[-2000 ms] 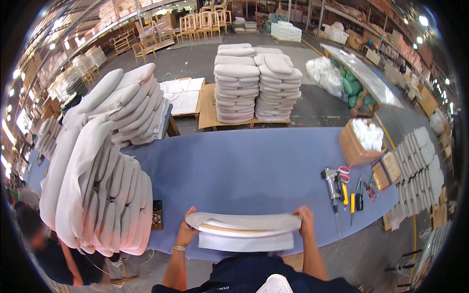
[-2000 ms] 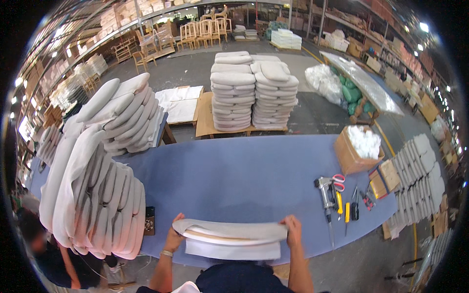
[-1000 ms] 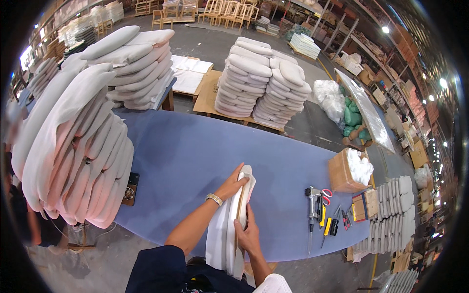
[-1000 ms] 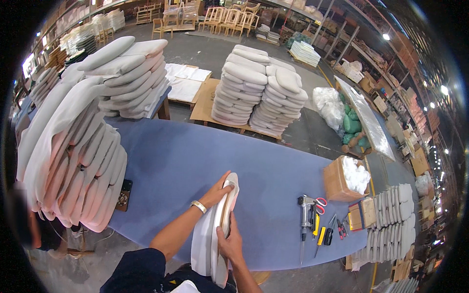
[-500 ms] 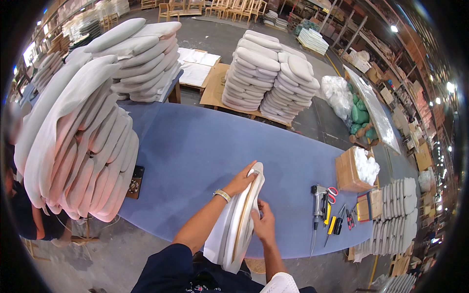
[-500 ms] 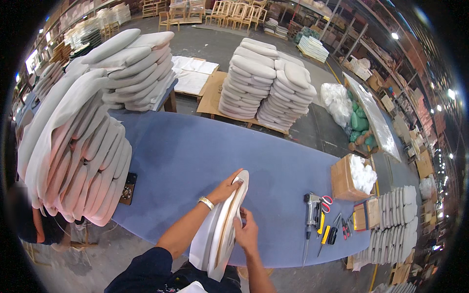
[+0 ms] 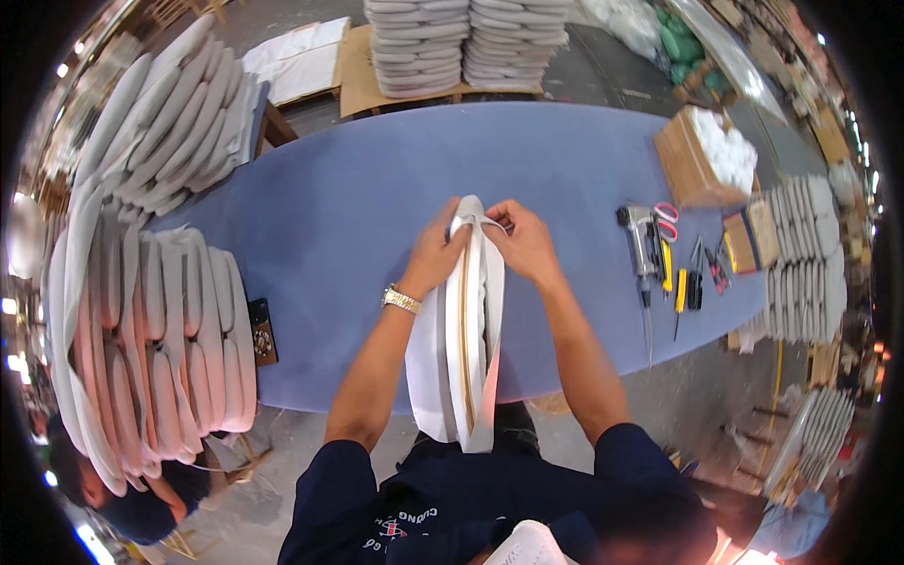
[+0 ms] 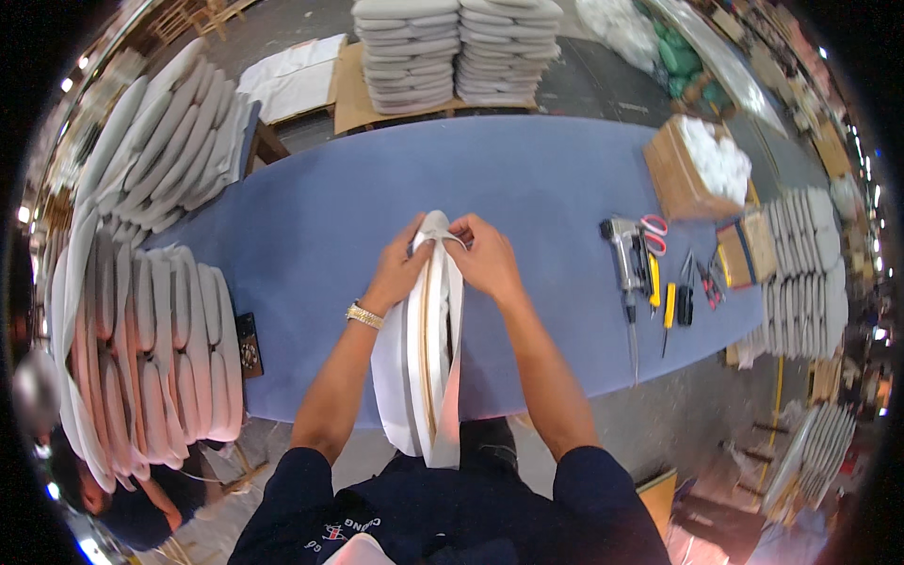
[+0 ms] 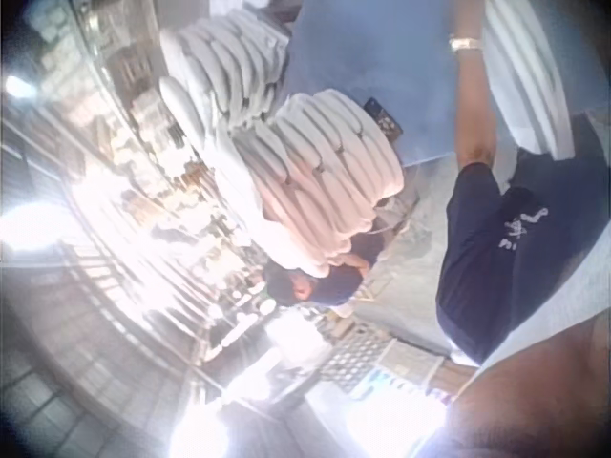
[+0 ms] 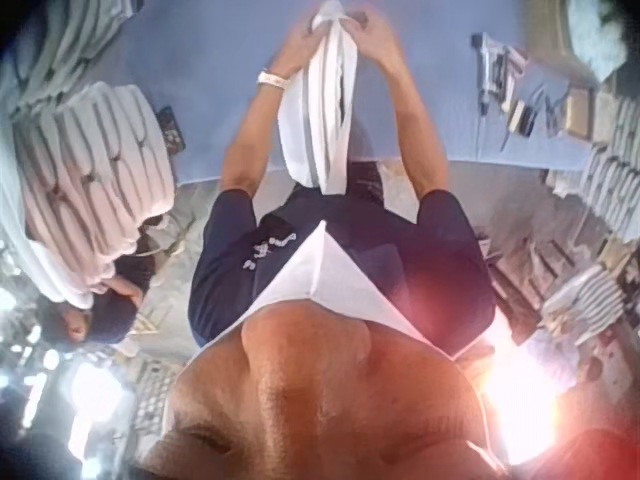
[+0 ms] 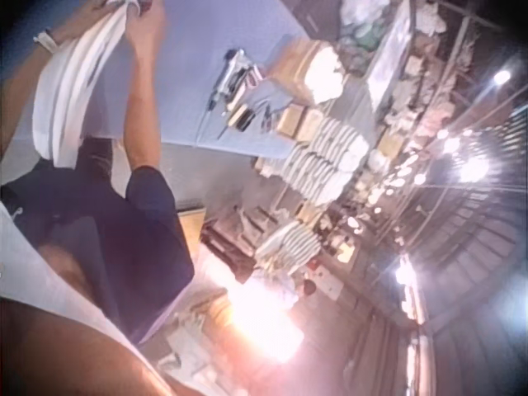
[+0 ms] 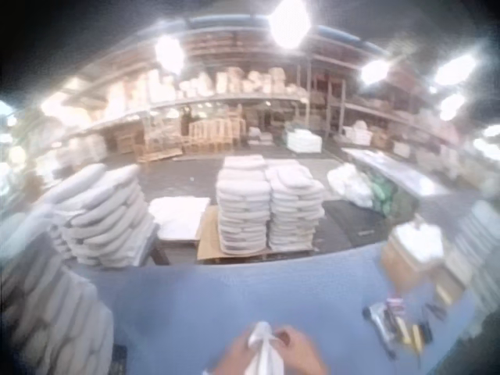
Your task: The person assembles cushion covers by inserting foam inserts, aligning edges, and securing them with a staple gun. They handle multiple cushions, using scissors to trim excess fabric and a box of staples to reload the tool as needed.
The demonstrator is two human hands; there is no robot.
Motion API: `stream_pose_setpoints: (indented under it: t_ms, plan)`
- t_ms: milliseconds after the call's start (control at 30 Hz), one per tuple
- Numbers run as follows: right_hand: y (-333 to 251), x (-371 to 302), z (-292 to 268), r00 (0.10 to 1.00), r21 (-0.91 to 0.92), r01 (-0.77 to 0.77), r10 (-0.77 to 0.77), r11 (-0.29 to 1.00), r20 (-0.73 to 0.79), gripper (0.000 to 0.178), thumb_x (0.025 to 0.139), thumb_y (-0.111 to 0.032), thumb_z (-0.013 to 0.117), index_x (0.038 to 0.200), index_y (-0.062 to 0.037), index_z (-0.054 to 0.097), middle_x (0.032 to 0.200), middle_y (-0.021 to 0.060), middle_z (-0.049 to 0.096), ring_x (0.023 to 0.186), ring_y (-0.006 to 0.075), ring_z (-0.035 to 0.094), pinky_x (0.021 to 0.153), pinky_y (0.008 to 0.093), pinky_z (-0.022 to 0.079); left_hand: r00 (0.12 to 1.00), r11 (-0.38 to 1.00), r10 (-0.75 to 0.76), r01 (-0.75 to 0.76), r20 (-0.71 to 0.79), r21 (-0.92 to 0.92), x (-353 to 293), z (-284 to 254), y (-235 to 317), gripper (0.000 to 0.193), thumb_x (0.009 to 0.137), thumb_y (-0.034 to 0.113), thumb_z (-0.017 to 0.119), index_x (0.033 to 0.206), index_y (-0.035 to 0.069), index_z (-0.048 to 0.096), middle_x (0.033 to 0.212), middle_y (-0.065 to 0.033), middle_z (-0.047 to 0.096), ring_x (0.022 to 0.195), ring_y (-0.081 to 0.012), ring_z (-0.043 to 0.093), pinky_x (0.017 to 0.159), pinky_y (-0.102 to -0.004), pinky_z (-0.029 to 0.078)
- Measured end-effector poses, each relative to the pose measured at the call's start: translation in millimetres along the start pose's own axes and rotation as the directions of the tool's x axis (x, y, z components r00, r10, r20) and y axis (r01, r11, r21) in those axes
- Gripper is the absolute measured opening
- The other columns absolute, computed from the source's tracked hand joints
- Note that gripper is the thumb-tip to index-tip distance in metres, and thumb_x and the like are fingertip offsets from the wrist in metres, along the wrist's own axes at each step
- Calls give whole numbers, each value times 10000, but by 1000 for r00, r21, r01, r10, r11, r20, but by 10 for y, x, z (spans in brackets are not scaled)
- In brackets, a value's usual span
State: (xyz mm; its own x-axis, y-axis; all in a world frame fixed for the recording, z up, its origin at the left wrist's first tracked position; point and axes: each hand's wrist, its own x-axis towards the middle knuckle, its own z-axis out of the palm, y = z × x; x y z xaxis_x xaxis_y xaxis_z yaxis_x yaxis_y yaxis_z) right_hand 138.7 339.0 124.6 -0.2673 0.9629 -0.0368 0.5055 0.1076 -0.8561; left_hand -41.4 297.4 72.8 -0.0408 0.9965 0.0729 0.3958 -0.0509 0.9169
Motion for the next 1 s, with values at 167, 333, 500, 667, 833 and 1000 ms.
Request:
stream_pose_setpoints:
  t_ms: [167, 333, 500, 667, 833, 1000]
  plan:
    - [30, 80, -101, 995, 37, -88, 86, 995, 50, 296, 914, -293, 673, 911, 2, 655, 774, 125, 669, 711, 237, 622, 673, 395, 491, 996, 991, 74, -67, -56, 114, 114, 17, 123, 488, 942, 186, 627, 1377, -26, 564, 1350, -232, 626, 1224, -355, 628, 1021, -397, 496]
    - [119, 139, -79, 995, 72, -67, 61, 995, 83, 306, 920, -305, 654, 872, -2, 650, 717, 143, 656, 667, 267, 621, 651, 419, 478, 994, 984, 74, -59, -81, 170, 241, 18, 344, 391, 901, 133, 643, 1270, 2, 645, 1279, -213, 670, 1080, -368, 687, 887, -394, 559]
    - [137, 241, -141, 988, 24, -49, 45, 999, 146, 325, 943, -319, 607, 889, -2, 650, 764, 175, 666, 697, 328, 620, 666, 443, 474, 978, 963, 175, -145, -114, 228, 269, 96, 296, 303, 903, 114, 655, 1192, 33, 692, 1224, -179, 701, 1014, -340, 715, 810, -393, 583]
    - [183, 257, -175, 988, 72, -70, 60, 995, 140, 319, 977, -323, 560, 921, -21, 643, 807, 185, 663, 741, 370, 613, 687, 458, 466, 947, 872, 320, -281, -31, 400, 380, 121, 351, 211, 903, 125, 693, 1103, 65, 728, 1208, -124, 720, 1003, -311, 723, 788, -390, 593]
    - [254, 285, -199, 990, 81, -86, 76, 993, 118, 307, 992, -308, 558, 921, -17, 625, 788, 178, 646, 754, 365, 618, 681, 452, 458, 942, 913, 336, -323, -12, 248, 538, 179, 270, 140, 905, 142, 713, 1023, 69, 731, 1148, -108, 743, 907, -296, 736, 751, -366, 593]
    - [236, 267, -149, 994, 63, 111, -111, 992, 0, 278, 1002, -275, 552, 878, -33, 610, 797, 163, 638, 755, 367, 617, 669, 463, 461, 977, 988, 69, -95, -201, -123, 418, 464, 89, 94, 937, 97, 701, 964, 7, 692, 1133, -109, 759, 809, -146, 703, 726, -295, 568]
